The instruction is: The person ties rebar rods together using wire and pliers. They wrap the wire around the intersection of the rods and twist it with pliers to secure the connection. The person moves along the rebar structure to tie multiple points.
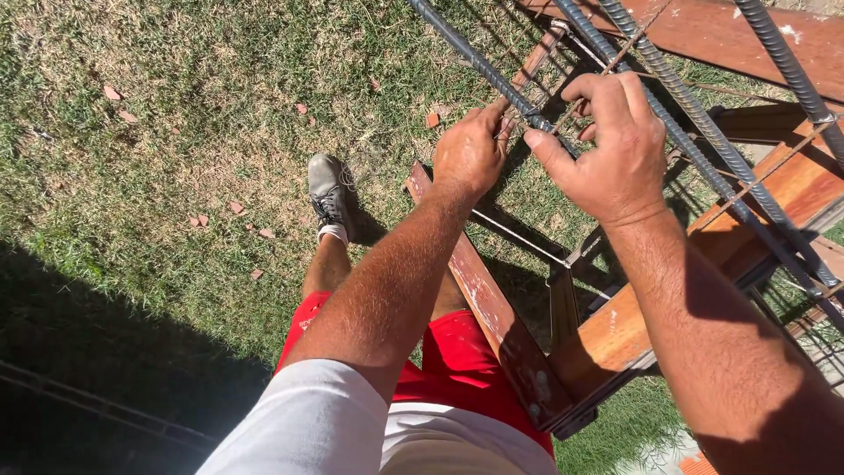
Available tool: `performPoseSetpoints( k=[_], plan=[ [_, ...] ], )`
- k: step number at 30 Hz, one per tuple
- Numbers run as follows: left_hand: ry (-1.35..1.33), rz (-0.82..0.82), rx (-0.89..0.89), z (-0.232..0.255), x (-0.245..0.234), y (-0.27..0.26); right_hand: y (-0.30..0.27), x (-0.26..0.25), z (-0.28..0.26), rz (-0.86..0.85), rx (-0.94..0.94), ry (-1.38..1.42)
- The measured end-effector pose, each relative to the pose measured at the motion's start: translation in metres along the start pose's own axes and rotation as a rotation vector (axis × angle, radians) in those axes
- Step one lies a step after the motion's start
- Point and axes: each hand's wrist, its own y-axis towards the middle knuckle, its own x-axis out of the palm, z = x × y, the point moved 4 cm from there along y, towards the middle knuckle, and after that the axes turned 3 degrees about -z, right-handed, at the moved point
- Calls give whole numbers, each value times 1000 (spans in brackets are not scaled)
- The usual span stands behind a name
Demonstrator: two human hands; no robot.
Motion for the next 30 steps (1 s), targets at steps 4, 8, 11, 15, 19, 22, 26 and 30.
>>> performPoseSetpoints(
  k=[4,8,11,15,19,22,26,30],
  plan=[
    [14,21,52,-6,-8,1,0,3,3,9,-36,22],
    [25,11,83,-9,-18,1,2,5,1,37,-103,22],
    [31,-17,98,-10,-20,6,3,5,1,31,-92,30],
    [67,-1,158,-13,-21,7,4,5,-1,19,-67,39],
    [68,-14,209,-12,-22,6,5,7,0,4,-47,54],
    [22,-21,222,-6,-32,4,6,7,1,-15,-3,48],
    [93,-17,251,-23,-32,12,12,6,-4,-21,-1,62],
    [104,-78,234,-28,-35,5,12,6,-10,-28,12,14]
  ],
)
